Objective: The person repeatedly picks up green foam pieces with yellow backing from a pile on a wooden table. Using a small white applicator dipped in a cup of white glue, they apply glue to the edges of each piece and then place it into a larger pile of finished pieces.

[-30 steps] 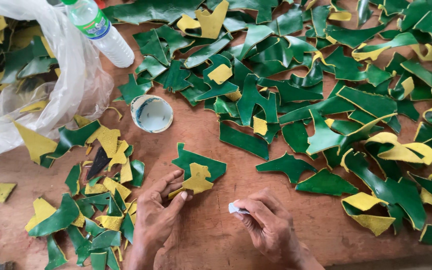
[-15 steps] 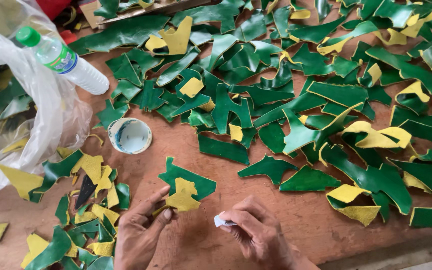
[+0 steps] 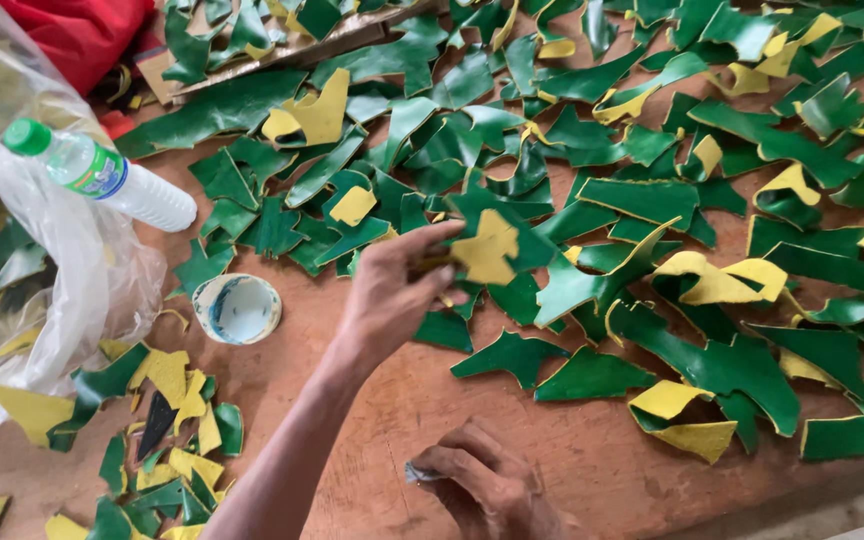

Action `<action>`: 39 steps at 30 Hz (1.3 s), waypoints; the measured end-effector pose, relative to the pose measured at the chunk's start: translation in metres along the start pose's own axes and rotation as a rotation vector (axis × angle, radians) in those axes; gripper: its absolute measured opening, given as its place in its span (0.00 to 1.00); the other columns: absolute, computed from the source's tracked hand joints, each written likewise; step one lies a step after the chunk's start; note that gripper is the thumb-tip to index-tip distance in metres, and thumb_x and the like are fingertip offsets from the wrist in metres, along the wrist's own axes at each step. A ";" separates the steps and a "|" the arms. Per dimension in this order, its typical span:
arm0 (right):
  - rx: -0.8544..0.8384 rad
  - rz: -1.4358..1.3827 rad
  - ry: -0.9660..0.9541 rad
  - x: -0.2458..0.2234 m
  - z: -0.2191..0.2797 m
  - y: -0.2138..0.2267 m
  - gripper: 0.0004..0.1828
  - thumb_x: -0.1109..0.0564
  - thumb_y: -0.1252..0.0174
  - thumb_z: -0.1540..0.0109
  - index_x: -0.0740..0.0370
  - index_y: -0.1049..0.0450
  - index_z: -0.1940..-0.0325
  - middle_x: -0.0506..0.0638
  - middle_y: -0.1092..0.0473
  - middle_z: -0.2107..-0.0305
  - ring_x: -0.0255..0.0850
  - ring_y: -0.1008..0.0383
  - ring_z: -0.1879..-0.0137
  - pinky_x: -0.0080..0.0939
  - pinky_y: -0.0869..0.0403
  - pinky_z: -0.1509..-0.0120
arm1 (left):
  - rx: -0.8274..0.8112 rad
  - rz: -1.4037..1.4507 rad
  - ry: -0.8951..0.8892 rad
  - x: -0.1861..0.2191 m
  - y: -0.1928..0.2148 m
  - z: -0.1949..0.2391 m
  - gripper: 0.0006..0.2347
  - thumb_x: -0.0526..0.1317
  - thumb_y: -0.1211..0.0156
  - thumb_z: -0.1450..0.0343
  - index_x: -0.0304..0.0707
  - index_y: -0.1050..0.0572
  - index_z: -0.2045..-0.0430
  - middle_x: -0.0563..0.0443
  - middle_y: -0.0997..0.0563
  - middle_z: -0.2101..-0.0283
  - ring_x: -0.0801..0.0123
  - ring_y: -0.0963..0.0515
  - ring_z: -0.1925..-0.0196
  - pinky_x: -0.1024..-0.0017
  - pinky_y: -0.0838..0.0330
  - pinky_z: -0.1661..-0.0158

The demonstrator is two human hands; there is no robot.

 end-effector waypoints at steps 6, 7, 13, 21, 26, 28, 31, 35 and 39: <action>-0.003 -0.011 0.006 0.006 -0.001 -0.001 0.18 0.72 0.30 0.49 0.62 0.22 0.57 0.52 0.25 0.68 0.45 0.22 0.60 0.40 0.22 0.57 | -0.051 0.033 0.030 -0.016 -0.045 -0.055 0.20 0.26 0.46 0.29 0.32 0.28 0.40 0.44 0.16 0.56 0.74 0.16 0.70 0.78 0.23 0.71; 0.000 0.000 0.013 0.006 0.000 -0.002 0.18 0.71 0.30 0.49 0.62 0.22 0.57 0.52 0.25 0.67 0.45 0.22 0.60 0.40 0.22 0.57 | -0.054 0.033 0.036 -0.019 -0.050 -0.059 0.20 0.26 0.46 0.29 0.32 0.28 0.40 0.44 0.16 0.56 0.74 0.16 0.71 0.77 0.23 0.71; -0.023 0.017 -0.014 0.004 -0.002 -0.003 0.20 0.70 0.28 0.50 0.61 0.22 0.56 0.51 0.25 0.67 0.45 0.22 0.60 0.40 0.23 0.58 | -0.106 -0.097 0.084 -0.009 -0.064 -0.057 0.20 0.28 0.44 0.30 0.34 0.29 0.40 0.46 0.17 0.50 0.73 0.13 0.68 0.76 0.19 0.70; -0.056 0.045 -0.004 -0.001 -0.001 -0.001 0.15 0.65 0.28 0.45 0.60 0.23 0.57 0.51 0.27 0.68 0.46 0.25 0.62 0.42 0.25 0.61 | 0.225 -0.476 -0.360 0.073 -0.012 0.036 0.14 0.34 0.40 0.26 0.36 0.25 0.46 0.45 0.19 0.47 0.67 0.18 0.73 0.73 0.22 0.70; -0.024 0.070 0.066 -0.010 0.000 -0.005 0.14 0.65 0.30 0.44 0.61 0.22 0.56 0.49 0.28 0.68 0.45 0.25 0.63 0.41 0.25 0.61 | 0.266 -0.544 -0.370 0.071 0.019 0.115 0.10 0.32 0.37 0.28 0.38 0.22 0.53 0.49 0.18 0.55 0.66 0.20 0.71 0.71 0.25 0.69; -0.003 0.147 -0.012 -0.008 0.001 -0.007 0.13 0.66 0.31 0.46 0.61 0.22 0.58 0.51 0.28 0.69 0.45 0.24 0.64 0.40 0.25 0.61 | 0.255 -0.493 -0.288 0.051 0.028 0.145 0.11 0.31 0.38 0.28 0.38 0.22 0.53 0.49 0.19 0.56 0.67 0.19 0.70 0.72 0.24 0.67; -0.001 0.149 -0.052 -0.008 0.005 -0.017 0.13 0.67 0.31 0.47 0.62 0.22 0.59 0.50 0.26 0.68 0.42 0.23 0.64 0.37 0.25 0.60 | 0.403 -0.505 -0.351 0.025 0.040 0.184 0.13 0.28 0.39 0.31 0.35 0.24 0.52 0.44 0.22 0.54 0.59 0.20 0.60 0.67 0.24 0.60; -0.028 0.144 0.013 -0.011 0.004 -0.023 0.14 0.68 0.31 0.46 0.63 0.22 0.58 0.50 0.25 0.68 0.40 0.24 0.64 0.35 0.25 0.58 | 0.554 -0.427 -0.091 -0.015 0.060 0.221 0.12 0.29 0.38 0.31 0.36 0.22 0.54 0.45 0.21 0.55 0.59 0.18 0.61 0.67 0.24 0.63; -0.063 0.156 0.003 -0.016 0.000 -0.032 0.14 0.67 0.30 0.46 0.64 0.22 0.58 0.51 0.25 0.68 0.40 0.23 0.63 0.35 0.27 0.60 | 0.721 -0.620 -0.164 -0.028 0.082 0.244 0.13 0.30 0.36 0.31 0.33 0.24 0.52 0.40 0.23 0.50 0.51 0.22 0.50 0.61 0.27 0.52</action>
Point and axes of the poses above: each hand's wrist, its own z-axis away from the middle knuckle, its own y-axis out of the back of the hand, x = y × z, the point moved 4 cm from there along -z, towards the middle knuckle
